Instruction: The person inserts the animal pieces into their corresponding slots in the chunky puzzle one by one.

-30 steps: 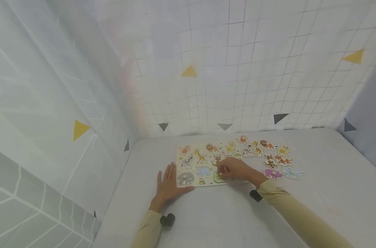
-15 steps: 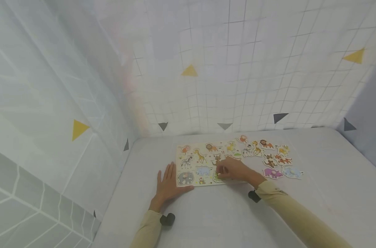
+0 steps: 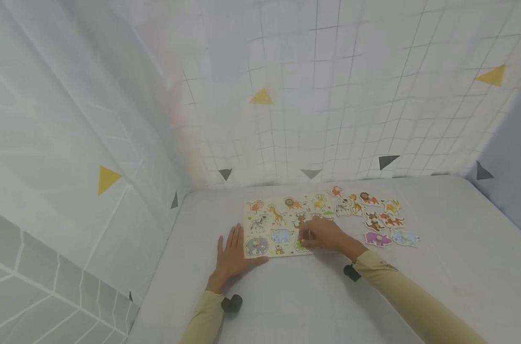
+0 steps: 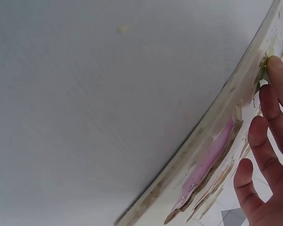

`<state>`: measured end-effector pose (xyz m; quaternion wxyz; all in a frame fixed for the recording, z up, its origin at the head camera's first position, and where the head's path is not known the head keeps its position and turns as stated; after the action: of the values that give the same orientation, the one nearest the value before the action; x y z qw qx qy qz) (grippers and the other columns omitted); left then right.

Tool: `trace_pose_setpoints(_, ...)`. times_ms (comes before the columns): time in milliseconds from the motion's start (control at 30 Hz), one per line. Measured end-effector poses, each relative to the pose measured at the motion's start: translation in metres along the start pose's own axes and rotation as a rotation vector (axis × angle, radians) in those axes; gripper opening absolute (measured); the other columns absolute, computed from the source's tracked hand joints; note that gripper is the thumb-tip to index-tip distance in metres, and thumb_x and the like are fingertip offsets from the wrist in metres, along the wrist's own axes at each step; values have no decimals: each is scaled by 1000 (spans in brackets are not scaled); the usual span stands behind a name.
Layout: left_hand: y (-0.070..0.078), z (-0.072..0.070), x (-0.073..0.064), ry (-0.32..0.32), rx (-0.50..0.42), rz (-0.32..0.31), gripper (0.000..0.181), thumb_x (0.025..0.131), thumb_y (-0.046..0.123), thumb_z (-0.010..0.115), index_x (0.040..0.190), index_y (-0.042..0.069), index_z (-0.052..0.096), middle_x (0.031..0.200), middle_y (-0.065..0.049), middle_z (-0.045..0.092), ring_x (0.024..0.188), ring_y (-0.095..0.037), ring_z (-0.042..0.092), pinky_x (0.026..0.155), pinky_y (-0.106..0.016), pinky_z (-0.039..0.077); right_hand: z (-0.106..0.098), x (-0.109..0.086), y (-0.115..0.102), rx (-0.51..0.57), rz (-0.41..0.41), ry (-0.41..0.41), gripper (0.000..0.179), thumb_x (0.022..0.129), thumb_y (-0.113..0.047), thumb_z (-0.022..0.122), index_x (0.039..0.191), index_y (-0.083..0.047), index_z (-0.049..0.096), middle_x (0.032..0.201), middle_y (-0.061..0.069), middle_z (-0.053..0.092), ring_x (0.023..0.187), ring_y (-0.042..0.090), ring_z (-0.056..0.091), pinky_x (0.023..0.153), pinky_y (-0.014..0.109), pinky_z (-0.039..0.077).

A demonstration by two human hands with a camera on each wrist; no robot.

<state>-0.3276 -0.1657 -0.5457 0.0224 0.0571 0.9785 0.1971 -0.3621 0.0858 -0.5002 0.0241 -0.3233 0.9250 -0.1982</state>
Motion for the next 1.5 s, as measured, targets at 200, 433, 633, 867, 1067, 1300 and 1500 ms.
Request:
trace_pose_setpoints(200,2,-3,-2,-24,8,-18,129,77,77,70,166,6,10,176,-11,9,164,-31,9,132,-60,0,1,1,2,-20,1,24,11,87,-34,81,86,-31,71,75,-15,61,71,4,47,63,22,39)
trace_pose_setpoints(433,5,-4,-4,-40,13,-28,127,79,77,69,166,7,8,176,-10,7,165,-30,7,133,-60,0,-2,-2,-1,-25,24,59,11,87,-32,81,85,-29,71,76,-15,63,69,4,48,62,21,40)
trace_pose_setpoints(633,4,-1,-5,-33,-31,-14,121,84,70,69,165,2,11,176,-14,9,164,-33,9,132,-61,-2,-9,-5,-7,-47,25,139,11,88,-26,82,85,-23,71,77,-10,68,68,5,52,63,24,44)
trace_pose_setpoints(867,4,0,-7,-36,-55,-1,121,85,75,63,164,1,10,176,-14,8,164,-33,5,132,-60,-7,-10,-2,-3,-32,46,175,9,89,-25,81,89,-21,73,83,-7,73,74,7,59,66,25,49)
trace_pose_setpoints(1067,7,-4,-5,-21,-43,6,110,91,66,62,164,0,12,175,-15,10,164,-34,8,132,-61,-5,-5,1,10,45,87,118,10,91,-27,78,92,-20,71,87,-6,71,75,7,57,67,27,49)
trace_pose_setpoints(1300,10,-5,-8,-32,-20,-11,107,93,65,60,164,0,12,175,-14,11,164,-33,9,132,-61,-2,-4,-1,19,68,104,89,12,93,-31,76,94,-19,72,89,-5,72,78,8,60,71,29,52)
trace_pose_setpoints(1500,8,-7,-7,-31,-31,-11,108,92,65,61,164,1,11,176,-13,10,164,-33,8,132,-61,-3,-10,-11,27,34,120,115,10,94,-27,75,98,-18,71,97,-1,74,94,19,69,86,41,59)
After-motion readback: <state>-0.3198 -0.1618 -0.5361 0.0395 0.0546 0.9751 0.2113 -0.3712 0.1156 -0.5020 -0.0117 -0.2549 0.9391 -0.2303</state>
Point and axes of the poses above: each hand's wrist, its own x-axis towards the middle knuckle, its own z-axis out of the palm, y = z × x, the point moved 9 cm from there along x, towards the middle knuckle
